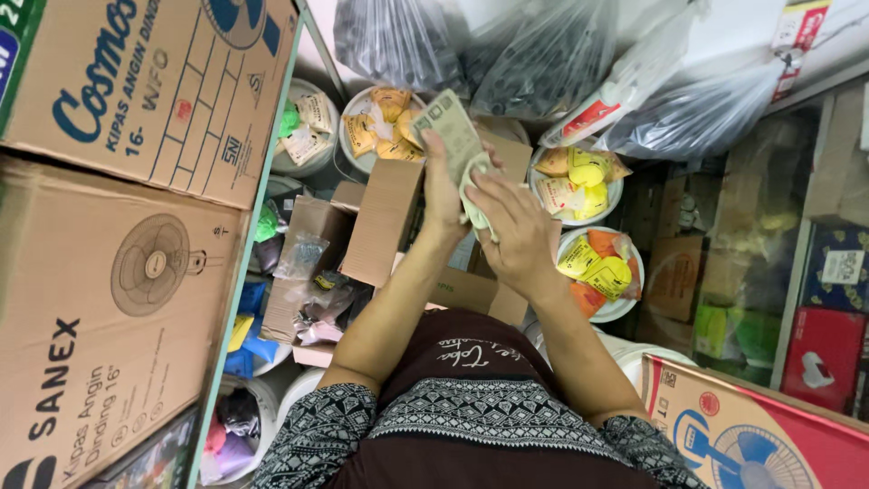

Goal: The person wipes several tools including a chisel and scissors using a cloth while standing in a storage area.

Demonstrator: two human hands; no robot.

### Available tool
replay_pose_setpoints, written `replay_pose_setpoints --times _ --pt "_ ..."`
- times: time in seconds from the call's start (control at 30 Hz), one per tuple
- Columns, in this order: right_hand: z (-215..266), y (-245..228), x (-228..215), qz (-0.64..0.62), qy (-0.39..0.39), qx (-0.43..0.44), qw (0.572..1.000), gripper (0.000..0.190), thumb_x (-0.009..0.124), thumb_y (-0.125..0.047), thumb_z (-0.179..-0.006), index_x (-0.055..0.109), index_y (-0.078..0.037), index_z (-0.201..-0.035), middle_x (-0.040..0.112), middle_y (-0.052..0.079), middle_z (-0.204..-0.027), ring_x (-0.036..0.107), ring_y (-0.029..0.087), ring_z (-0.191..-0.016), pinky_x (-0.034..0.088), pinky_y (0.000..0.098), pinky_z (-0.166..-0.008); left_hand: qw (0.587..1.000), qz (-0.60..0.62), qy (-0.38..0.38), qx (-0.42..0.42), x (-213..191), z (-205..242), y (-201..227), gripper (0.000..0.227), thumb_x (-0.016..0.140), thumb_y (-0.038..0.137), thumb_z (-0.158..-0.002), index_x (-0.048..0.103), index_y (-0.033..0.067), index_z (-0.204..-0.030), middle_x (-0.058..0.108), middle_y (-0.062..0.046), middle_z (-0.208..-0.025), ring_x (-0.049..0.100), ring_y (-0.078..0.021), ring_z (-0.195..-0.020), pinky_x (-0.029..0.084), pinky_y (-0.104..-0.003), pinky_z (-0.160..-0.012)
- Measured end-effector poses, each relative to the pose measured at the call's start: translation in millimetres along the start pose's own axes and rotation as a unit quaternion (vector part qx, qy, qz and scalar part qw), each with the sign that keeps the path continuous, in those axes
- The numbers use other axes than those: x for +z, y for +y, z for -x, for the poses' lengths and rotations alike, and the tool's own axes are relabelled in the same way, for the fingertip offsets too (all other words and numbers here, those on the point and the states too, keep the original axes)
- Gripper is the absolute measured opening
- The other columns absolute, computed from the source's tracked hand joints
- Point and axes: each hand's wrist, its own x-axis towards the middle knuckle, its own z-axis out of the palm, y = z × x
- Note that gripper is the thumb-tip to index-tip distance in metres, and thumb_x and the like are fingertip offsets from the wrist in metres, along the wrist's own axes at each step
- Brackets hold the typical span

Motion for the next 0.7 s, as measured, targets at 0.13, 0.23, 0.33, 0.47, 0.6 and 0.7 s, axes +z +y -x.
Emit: replay_pose_setpoints --times 0.13,0.23,0.33,0.47,0.6,0.7 --pt "24.4 0.2 3.1 -0.011 -0.017 0.012 1.000 0.052 0.068 -0.001 -0.081 0.064 -0.006 -0.132 0.063 0.012 -0.139 0.057 0.033 -0.131 0.044 0.0470 -0.109 0.997 0.057 0.051 0.004 -3.9 -8.3 17.3 0.083 0.035 0.078 -0.095 0.049 0.0029 -0.127 0.060 -0.012 -0.096 0.064 -0.0252 -0.085 0.058 -0.046 -0.079" --pt "43.2 9.7 1.4 -0.017 -0.033 0.035 0.999 0.047 0.069 0.000 -0.080 0.066 -0.005 -0.127 0.064 0.012 -0.136 0.059 0.033 -0.127 0.044 0.0466 -0.105 0.996 0.067 0.046 0.043 -6.9 -11.7 28.5 0.083 0.038 0.079 -0.095 0.050 0.0031 -0.127 0.059 -0.011 -0.093 0.063 -0.0247 -0.083 0.057 -0.044 -0.079" --pt "58.0 29.5 -4.5 -0.062 -0.021 0.070 0.995 0.038 0.066 0.000 -0.087 0.066 -0.004 -0.124 0.067 0.011 -0.132 0.063 0.031 -0.125 0.048 0.0444 -0.107 0.994 0.075 0.055 0.057 -6.3 -18.5 40.0 0.082 0.038 0.079 -0.092 0.049 0.0052 -0.125 0.060 -0.012 -0.090 0.064 -0.0255 -0.082 0.057 -0.044 -0.078" --pt "63.4 43.7 -19.4 -0.192 0.139 0.336 0.912 0.030 0.060 -0.005 -0.093 0.068 -0.001 -0.122 0.071 0.016 -0.115 0.068 0.027 -0.102 0.056 0.0416 -0.093 0.993 0.099 0.021 0.060 -3.1 -19.6 46.5 0.078 0.040 0.077 -0.096 0.050 0.0050 -0.123 0.061 -0.011 -0.092 0.064 -0.0254 -0.083 0.056 -0.044 -0.080" --pt "34.2 24.4 -25.0 -0.125 0.204 0.104 0.965 0.038 0.059 -0.003 -0.098 0.058 0.003 -0.136 0.059 0.019 -0.141 0.058 0.029 -0.134 0.045 0.0436 -0.116 0.998 0.062 0.004 -0.017 11.6 -9.6 17.4 0.078 0.039 0.078 -0.093 0.053 0.0068 -0.122 0.063 -0.011 -0.091 0.064 -0.0245 -0.081 0.056 -0.044 -0.076" --pt "13.6 10.6 -8.3 -0.019 0.081 0.018 0.996 0.046 0.066 -0.004 -0.086 0.063 -0.001 -0.132 0.061 0.018 -0.139 0.058 0.034 -0.130 0.044 0.0453 -0.111 1.000 0.004 -0.010 -0.011 12.8 -6.4 -1.3 0.084 0.039 0.079 -0.100 0.054 -0.0012 -0.119 0.064 -0.013 -0.093 0.064 -0.0261 -0.082 0.054 -0.043 -0.076"
